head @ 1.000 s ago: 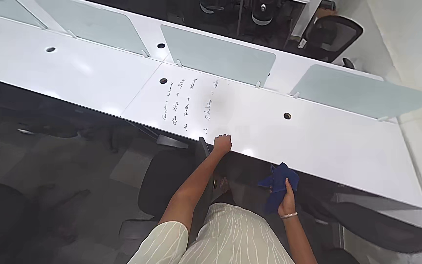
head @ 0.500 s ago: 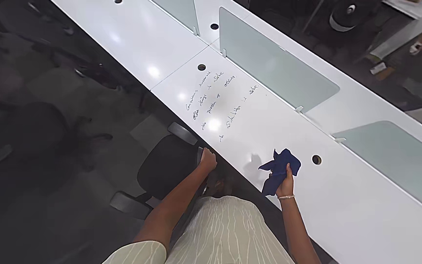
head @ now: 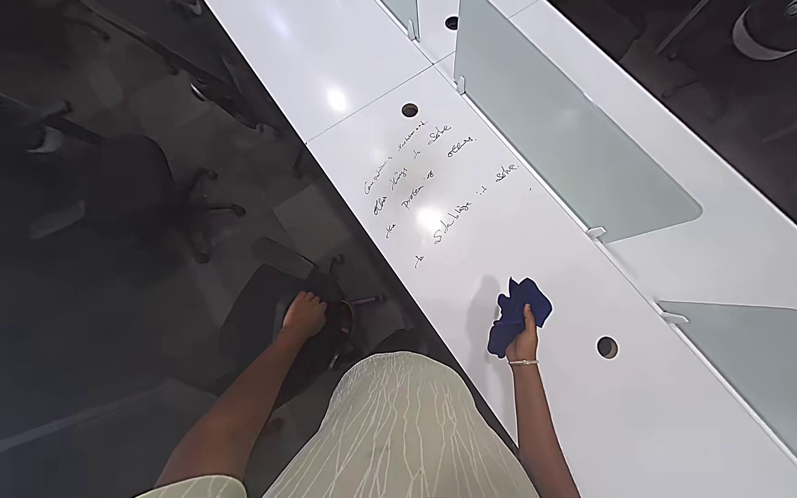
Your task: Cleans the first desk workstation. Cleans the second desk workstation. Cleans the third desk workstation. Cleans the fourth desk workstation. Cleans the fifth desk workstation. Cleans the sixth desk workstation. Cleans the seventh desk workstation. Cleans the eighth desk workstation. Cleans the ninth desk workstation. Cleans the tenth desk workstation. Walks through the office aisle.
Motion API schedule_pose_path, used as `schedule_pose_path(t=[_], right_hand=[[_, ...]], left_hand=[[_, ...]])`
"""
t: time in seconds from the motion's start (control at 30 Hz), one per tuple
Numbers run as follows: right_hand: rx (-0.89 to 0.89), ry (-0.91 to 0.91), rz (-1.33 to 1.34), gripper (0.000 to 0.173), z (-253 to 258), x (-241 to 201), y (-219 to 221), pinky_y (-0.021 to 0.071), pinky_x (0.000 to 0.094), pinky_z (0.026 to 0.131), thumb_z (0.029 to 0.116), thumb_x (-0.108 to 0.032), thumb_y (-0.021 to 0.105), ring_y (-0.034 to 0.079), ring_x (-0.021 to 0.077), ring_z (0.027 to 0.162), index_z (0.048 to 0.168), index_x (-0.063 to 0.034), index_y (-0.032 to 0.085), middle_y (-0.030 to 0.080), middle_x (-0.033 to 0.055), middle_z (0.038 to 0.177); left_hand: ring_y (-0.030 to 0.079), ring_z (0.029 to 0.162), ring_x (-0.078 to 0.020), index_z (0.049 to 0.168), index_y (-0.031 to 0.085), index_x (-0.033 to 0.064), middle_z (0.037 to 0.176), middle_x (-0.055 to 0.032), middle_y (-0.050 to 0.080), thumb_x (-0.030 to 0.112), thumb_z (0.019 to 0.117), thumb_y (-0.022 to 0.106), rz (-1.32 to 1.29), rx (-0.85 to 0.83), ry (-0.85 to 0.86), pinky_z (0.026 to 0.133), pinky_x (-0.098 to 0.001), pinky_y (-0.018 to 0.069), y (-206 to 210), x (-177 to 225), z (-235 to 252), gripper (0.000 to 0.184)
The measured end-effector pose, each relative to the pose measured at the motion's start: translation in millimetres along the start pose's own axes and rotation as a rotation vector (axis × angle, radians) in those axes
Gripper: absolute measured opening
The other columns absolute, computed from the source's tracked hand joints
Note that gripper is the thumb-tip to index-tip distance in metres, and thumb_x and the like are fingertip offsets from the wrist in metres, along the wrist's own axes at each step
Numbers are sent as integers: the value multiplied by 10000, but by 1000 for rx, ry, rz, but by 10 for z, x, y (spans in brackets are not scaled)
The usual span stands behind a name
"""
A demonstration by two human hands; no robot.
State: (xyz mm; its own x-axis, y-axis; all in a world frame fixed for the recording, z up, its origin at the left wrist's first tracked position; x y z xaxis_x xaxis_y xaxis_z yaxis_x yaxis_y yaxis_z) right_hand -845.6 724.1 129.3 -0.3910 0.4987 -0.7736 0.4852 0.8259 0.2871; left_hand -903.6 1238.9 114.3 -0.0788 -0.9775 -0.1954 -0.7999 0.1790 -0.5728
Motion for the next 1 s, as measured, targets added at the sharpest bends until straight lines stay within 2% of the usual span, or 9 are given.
schedule_pose_path(t=[0.13, 0.23, 0.3, 0.37, 0.53, 0.63, 0.7, 0.8, 1.0], right_hand=[[4, 7, -78, 405, 52, 162, 189, 572, 348, 931, 1099, -262, 431, 671, 164, 1090, 1419, -17, 478, 669, 139, 1235], [48, -24, -221, 441, 68, 257, 354, 550, 321, 987, 1058, -214, 549, 650, 144, 1146, 1426, 16, 476, 643, 160, 1289], [81, -34, -311, 464, 111, 353, 476, 548, 323, 985, 1030, -219, 610, 653, 148, 1139, 1411, 22, 498, 646, 174, 1287], [85, -28, -396, 510, 132, 445, 622, 529, 329, 1018, 1022, -240, 628, 642, 163, 1172, 1433, 24, 483, 631, 193, 1322], [-21, -54, -642, 535, 111, 835, 993, 476, 368, 1096, 1028, -181, 615, 582, 253, 1279, 1449, 86, 423, 553, 273, 1404], [-170, -258, -924, 492, 148, 1099, 1179, 425, 397, 1153, 955, -129, 679, 530, 330, 1338, 1355, 120, 536, 543, 301, 1407], [-206, -378, -1129, 453, 175, 1209, 1332, 387, 464, 1181, 932, -149, 667, 506, 379, 1360, 1321, 77, 607, 554, 287, 1413], [-189, -438, -1377, 447, 224, 1296, 1643, 408, 590, 1129, 880, -73, 660, 496, 427, 1368, 1326, -56, 663, 539, 239, 1463], [-254, -527, -1587, 476, 590, 1584, 2399, 357, 587, 1170, 859, -28, 641, 493, 367, 1400, 1302, -191, 705, 586, 145, 1458]], left_hand=[[537, 1326, -356, 1246, 684, 79, 1319, -160, 658, 378, 1047, 473, -129, -72, -120, 1189, -573, 256, 300, -419, -99, 417], [524, 1342, -403, 1313, 652, 89, 1370, -196, 625, 379, 1069, 470, -465, -91, -184, 1147, -645, 305, 534, -637, -63, 421], [565, 1279, -435, 1320, 625, 31, 1319, -253, 624, 334, 1089, 472, -791, -57, -141, 1077, -656, 399, 627, -584, -13, 411], [622, 1191, -409, 1336, 607, 43, 1264, -246, 647, 321, 1091, 474, -968, -57, -83, 1022, -633, 459, 682, -390, 29, 393], [660, 1113, -339, 1273, 649, 31, 1191, -209, 683, 227, 1081, 484, -1090, -34, 170, 1015, -544, 488, 936, -14, 292, 320], [679, 1034, -313, 1242, 671, 58, 1123, -180, 703, 227, 1076, 478, -1112, 3, 203, 972, -538, 509, 932, 8, 371, 306], [683, 1016, -291, 1241, 673, 84, 1106, -158, 707, 246, 1075, 473, -1099, 25, 221, 956, -524, 517, 916, -26, 455, 306], [681, 1056, -276, 1239, 678, 81, 1141, -145, 706, 229, 1069, 481, -1118, 47, 240, 983, -503, 517, 807, -52, 560, 299], [690, 986, -247, 1225, 683, 95, 1109, -121, 710, 240, 1068, 482, -1143, 58, 239, 929, -483, 540, 526, -44, 755, 293]])
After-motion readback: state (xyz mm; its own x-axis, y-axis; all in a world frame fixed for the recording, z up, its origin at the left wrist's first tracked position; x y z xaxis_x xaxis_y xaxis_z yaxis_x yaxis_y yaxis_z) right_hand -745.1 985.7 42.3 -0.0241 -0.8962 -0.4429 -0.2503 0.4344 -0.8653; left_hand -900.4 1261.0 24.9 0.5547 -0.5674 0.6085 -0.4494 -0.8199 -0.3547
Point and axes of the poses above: each hand's wrist, its own z-axis towards the middle knuckle, its own y-axis out of the palm, x = y × z, the point moved 2 cm from there along z, towards the middle knuckle
